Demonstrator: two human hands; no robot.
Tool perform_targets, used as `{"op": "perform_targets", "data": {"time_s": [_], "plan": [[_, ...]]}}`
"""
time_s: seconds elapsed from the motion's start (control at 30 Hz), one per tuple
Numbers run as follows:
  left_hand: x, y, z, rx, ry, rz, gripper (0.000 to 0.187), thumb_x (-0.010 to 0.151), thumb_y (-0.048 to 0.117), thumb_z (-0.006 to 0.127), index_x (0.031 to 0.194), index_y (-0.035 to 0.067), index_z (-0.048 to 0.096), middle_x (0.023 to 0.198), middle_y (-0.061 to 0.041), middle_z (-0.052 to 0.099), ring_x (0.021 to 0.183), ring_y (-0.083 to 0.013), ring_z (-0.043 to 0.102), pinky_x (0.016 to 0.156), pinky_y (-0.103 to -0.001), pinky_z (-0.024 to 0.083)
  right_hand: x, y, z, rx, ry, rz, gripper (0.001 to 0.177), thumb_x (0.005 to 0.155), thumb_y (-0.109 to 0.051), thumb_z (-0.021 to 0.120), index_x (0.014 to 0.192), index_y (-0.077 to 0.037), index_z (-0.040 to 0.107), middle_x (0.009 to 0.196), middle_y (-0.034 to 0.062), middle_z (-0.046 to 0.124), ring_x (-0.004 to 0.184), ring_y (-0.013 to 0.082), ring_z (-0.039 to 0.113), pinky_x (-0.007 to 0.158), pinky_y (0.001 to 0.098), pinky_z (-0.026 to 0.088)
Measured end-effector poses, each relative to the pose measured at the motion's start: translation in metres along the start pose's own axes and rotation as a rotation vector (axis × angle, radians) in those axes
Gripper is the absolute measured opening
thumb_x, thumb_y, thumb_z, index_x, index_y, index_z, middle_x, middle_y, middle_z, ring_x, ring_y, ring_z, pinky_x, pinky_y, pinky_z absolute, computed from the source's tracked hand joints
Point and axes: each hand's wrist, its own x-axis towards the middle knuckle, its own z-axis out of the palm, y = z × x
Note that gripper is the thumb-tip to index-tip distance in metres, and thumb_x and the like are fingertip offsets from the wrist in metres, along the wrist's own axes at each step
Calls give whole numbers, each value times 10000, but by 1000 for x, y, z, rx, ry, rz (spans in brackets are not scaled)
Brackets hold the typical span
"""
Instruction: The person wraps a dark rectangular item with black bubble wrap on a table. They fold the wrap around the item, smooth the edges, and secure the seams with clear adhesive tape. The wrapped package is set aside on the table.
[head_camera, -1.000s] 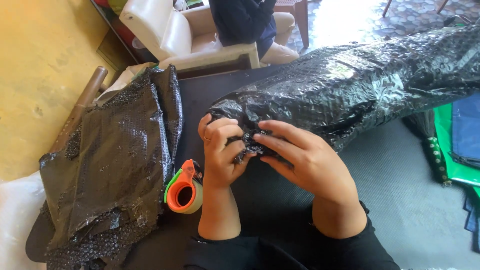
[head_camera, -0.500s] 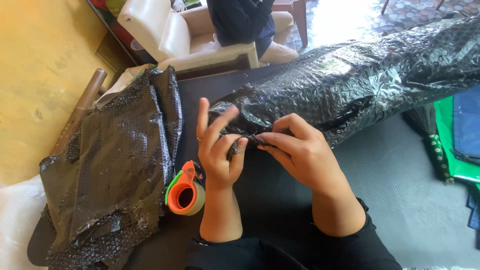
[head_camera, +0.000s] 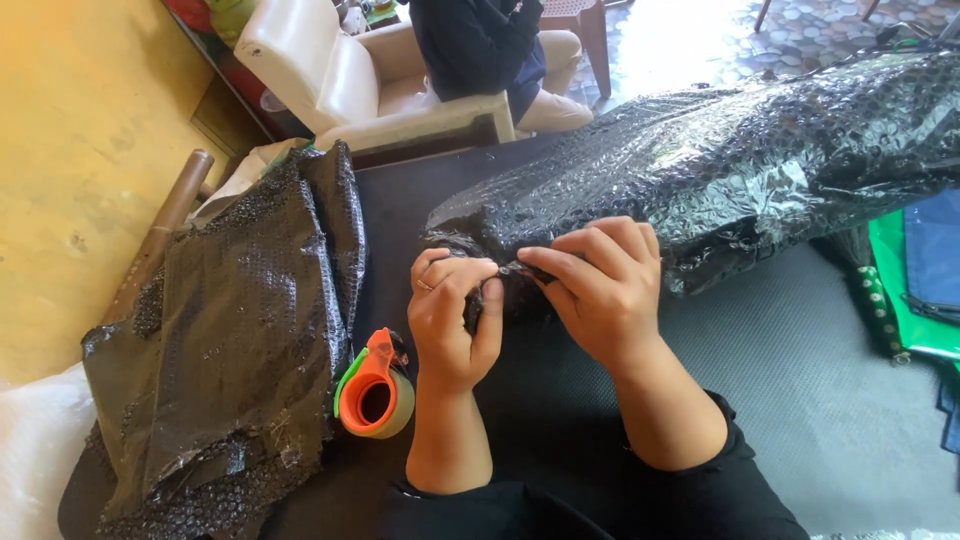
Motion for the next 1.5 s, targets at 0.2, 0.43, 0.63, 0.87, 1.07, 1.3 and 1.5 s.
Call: {"op": "perform_targets", "data": {"time_s": [0.2,0.43,0.63,0.87,1.07,1.3,1.5], "plan": [[16,15,-5,15,2,-45,238,950,-8,603,1080,115,760,1161,-90,665,1090,-289,655,1004,-471,532,-10,7,16,114,39,218,322,835,-220,897,1057,-112,691,914,12,682,839,232,650,770,364,504],[13,14,0,97,30,-39,256,948,-29,565,977,125,767,1131,-87,690,1075,-276,666,988,-441,538,2,3,7,269,60,287,175,891,-30,791,1018,-45,672,899,88,674,831,307,679,740,402,552],[13,16,1,87,71,-105,174,966,13,543,986,90,698,1002,-69,720,973,-258,704,932,-405,562,1,-15,5,57,151,34,174,871,-31,794,735,-118,729,748,41,649,670,243,606,679,380,549],[14,16,2,109,96,-104,181,969,16,527,940,99,685,903,-14,724,883,-218,727,882,-361,559,11,-48,-17,143,-241,57,80,888,-49,698,957,-52,739,894,119,680,794,318,683,703,397,547],[19,9,-6,93,42,-45,164,977,9,522,945,88,662,928,-36,718,895,-241,720,876,-384,553,5,-38,2,134,-271,44,348,803,33,624,1141,20,704,1035,183,632,897,381,637,749,426,505],[27,-6,-38,-107,-232,-36,311,884,285,694,1103,65,698,1131,-132,673,1126,-348,666,1016,-480,501,-12,-29,28,164,-312,80,558,724,-7,632,1280,-3,681,1146,158,612,968,360,592,744,397,446],[22,-28,-25,-43,-100,-51,54,926,46,660,966,69,688,954,-64,700,955,-292,714,909,-416,560,-14,-25,47,256,-286,155,548,734,44,596,1271,0,697,1105,157,615,972,368,596,805,413,476]]}}
